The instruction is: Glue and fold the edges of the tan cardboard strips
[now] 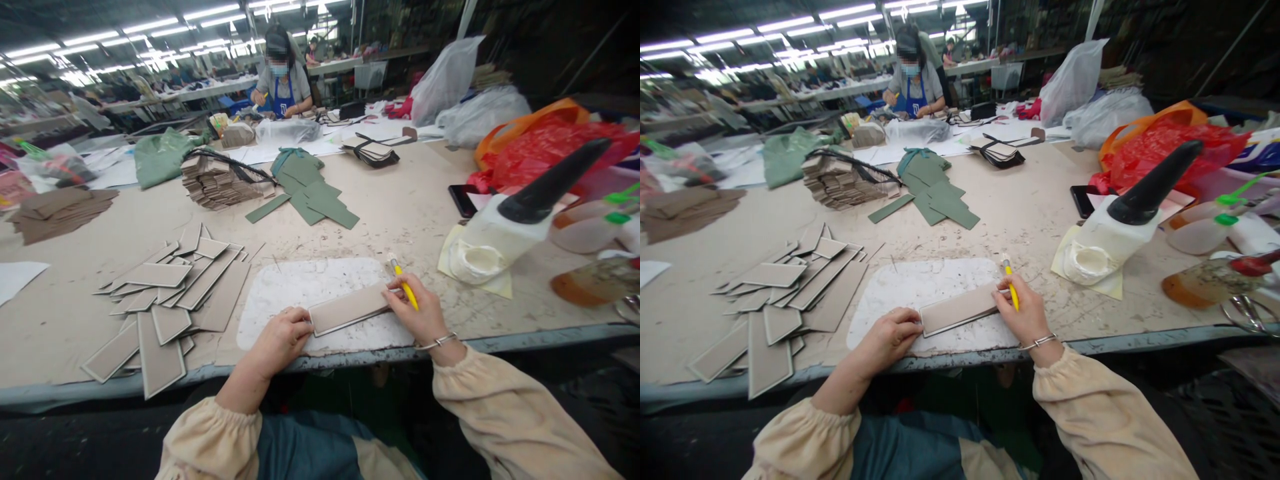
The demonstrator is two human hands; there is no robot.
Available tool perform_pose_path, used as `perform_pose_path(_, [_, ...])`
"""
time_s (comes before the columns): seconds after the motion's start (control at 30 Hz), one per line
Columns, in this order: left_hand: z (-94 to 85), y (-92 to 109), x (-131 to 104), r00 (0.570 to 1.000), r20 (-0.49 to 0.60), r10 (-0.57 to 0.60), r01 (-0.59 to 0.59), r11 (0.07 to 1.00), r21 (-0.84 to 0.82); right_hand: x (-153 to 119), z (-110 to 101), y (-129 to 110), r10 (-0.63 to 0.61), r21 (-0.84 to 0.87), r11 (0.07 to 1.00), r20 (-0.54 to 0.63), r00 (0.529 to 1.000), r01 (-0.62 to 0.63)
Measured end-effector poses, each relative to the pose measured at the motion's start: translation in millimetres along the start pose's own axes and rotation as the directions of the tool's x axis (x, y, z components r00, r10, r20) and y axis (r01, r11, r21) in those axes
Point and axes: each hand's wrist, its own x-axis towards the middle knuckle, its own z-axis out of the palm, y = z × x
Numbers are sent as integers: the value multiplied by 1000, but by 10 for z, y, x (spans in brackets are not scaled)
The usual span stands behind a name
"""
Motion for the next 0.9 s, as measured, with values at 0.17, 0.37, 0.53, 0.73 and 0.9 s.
perform_pose_path(0.17, [7, -7, 1, 1000, -2, 14, -14, 1000, -12, 5, 6, -2, -13, -7, 1000, -10, 1000, 13])
perform_pose_path(0.37, [7, -10, 15, 1000, -6, 19, -19, 1000, -11, 11, 16, 1, -16, -22, 1000, -22, 1000, 16])
perform_pose_path(0.53, [19, -12, 11, 999, -21, 30, -30, 1000, -6, 11, 17, 1, -14, -25, 1000, -28, 1000, 13])
perform_pose_path(0.73, [20, -10, 15, 999, -31, 33, -33, 999, 2, 5, 2, -10, -17, -21, 1000, -35, 999, 17])
perform_pose_path(0.9, [5, 6, 10, 1000, -21, 19, -19, 1000, 2, -2, 4, -9, -6, -21, 1000, -29, 1000, 6])
